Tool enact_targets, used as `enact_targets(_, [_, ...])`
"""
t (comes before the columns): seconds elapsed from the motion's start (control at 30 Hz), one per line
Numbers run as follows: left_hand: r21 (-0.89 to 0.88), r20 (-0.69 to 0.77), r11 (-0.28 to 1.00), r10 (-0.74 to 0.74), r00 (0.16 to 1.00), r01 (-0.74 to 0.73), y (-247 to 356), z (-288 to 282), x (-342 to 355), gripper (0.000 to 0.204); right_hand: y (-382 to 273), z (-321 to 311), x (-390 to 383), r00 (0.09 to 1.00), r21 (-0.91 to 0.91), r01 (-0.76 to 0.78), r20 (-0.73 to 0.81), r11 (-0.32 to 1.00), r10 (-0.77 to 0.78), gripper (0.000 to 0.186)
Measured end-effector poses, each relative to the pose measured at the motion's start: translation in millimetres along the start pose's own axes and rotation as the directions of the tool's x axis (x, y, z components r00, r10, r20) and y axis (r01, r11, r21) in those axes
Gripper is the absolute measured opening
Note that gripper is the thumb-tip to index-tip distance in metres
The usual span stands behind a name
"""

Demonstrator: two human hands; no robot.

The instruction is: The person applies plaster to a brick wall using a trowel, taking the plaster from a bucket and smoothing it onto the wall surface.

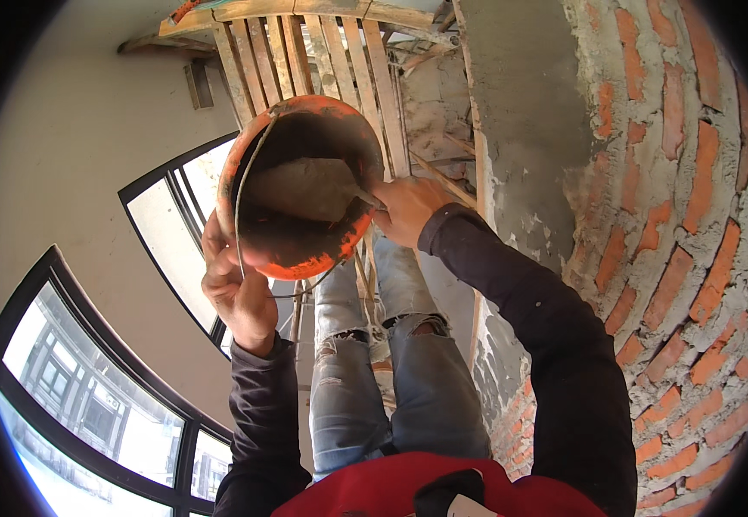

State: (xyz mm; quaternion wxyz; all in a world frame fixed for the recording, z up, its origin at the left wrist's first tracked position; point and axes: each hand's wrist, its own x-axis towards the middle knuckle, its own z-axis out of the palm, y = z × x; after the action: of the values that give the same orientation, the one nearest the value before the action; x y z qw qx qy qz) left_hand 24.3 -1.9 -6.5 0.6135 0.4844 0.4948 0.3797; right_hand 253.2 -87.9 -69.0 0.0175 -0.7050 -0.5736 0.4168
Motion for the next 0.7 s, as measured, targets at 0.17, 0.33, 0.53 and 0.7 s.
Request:
enact_targets(0.17, [-0.059,-0.102,0.997,-0.055,0.993,0.049,-13,-2,-1,0.032,-1,-6,-16,0.996,0.01,-0.014,-0.083,1.0,0.015,0.027])
enact_targets(0.33, [-0.075,-0.177,0.991,-0.122,0.977,0.11,-28,-20,-10,0.024,19,-39,-65,0.985,0.228,0.139,-0.128,0.964,-0.112,0.027])
enact_targets(0.53, [-0.007,-0.221,0.973,-0.226,0.949,0.23,-39,-34,-22,0.02,153,-100,-101,0.747,0.786,-0.557,0.334,0.267,0.575,0.016])
enact_targets(0.7, [0.147,-0.242,0.966,-0.171,0.955,0.21,-42,-49,-30,0.021,171,-138,-147,0.507,0.556,-0.62,-0.255,0.554,0.823,0.023])
